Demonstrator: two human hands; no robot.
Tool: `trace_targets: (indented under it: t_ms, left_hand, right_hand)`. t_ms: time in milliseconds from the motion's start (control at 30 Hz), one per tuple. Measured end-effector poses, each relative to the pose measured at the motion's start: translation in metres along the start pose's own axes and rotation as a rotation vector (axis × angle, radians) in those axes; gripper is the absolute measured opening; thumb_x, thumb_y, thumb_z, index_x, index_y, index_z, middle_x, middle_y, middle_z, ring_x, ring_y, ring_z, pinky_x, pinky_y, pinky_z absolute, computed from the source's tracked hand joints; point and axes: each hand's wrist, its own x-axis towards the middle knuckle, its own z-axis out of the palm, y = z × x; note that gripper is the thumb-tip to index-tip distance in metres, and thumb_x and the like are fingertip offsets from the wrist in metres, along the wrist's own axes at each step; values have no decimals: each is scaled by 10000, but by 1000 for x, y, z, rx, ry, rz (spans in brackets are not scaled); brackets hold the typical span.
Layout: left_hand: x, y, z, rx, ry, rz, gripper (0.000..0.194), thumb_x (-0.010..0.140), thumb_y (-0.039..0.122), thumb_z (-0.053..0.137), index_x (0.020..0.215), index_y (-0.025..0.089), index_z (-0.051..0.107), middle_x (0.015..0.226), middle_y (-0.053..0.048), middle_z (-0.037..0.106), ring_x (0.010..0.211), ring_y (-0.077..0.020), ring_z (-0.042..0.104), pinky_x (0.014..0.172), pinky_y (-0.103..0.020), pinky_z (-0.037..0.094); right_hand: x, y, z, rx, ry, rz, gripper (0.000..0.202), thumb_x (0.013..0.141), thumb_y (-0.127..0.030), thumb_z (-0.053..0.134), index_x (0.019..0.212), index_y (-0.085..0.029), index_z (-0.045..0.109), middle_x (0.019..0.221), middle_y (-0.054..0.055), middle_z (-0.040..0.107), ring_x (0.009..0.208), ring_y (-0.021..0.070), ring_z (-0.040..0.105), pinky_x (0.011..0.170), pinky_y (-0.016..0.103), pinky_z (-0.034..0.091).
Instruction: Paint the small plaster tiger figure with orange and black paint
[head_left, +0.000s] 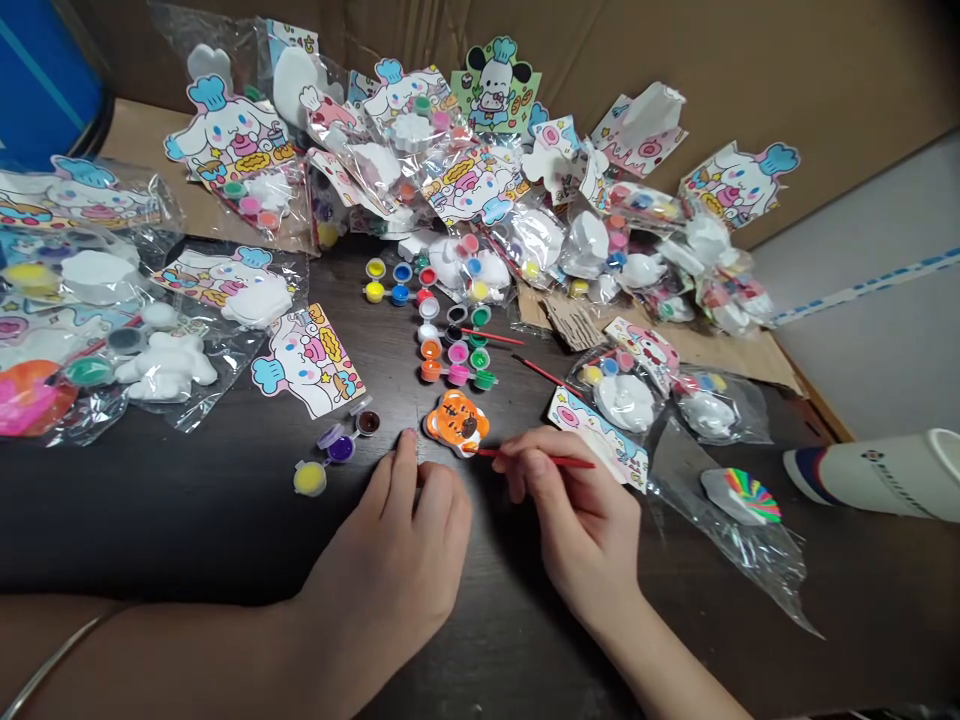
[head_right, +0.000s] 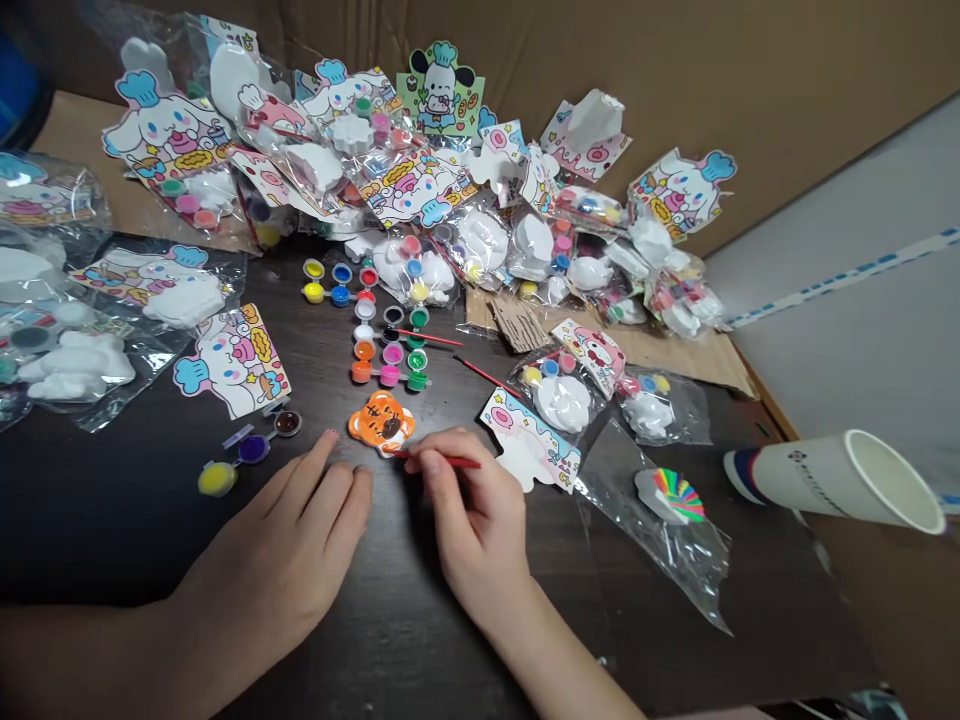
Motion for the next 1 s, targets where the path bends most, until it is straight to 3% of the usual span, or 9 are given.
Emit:
trace_targets:
  t_ms: [233,567,667,800,1000]
  left_hand:
    - [6,-5,7,-86,55,-37,260,780,-4,341,691,150,531,644,-93,624,904,-327,712,770,-361,580]
    - [3,-2,1,-132,58,3,268,833,-5,331,748,146,535,695,-91,642,889,-288,699,762,-353,537]
    - [4,-2,-2,-84,109,-18,299,873,15,313,777,125,574,847,-141,696,979,-289,664,759,-342,498]
    - [4,-1,-4,-6,96,-37,279,905,65,346,801,125,598,1070,-174,704,839,-250,620,649,-344,419]
    - [5,-2,-3,25,41,-20,290,885,41,357,800,144,615,1139,-165,694,783,-225,562,602,-337,362]
  right_hand:
    - [0,0,-2,-80,78,27,177,907,-145,503,789,-203,622,639,-39,600,529,59,526,511,160,442]
    - [-2,1,-7,-12,161,59,153,904,-178,527,786,-202,622,624,-45,581,522,58,509,505,166,432]
    - [-4,2,-9,2,163,67,155,907,-184,528,789,-203,625,631,-44,581,526,59,508,510,169,434]
    - [-3,2,-8,4,157,63,156,911,-183,523,795,-203,626,634,-39,582,529,68,509,512,181,437]
    - [-2,1,-7,-20,105,47,161,907,-168,520,802,-203,636,631,-30,558,554,86,531,552,209,466]
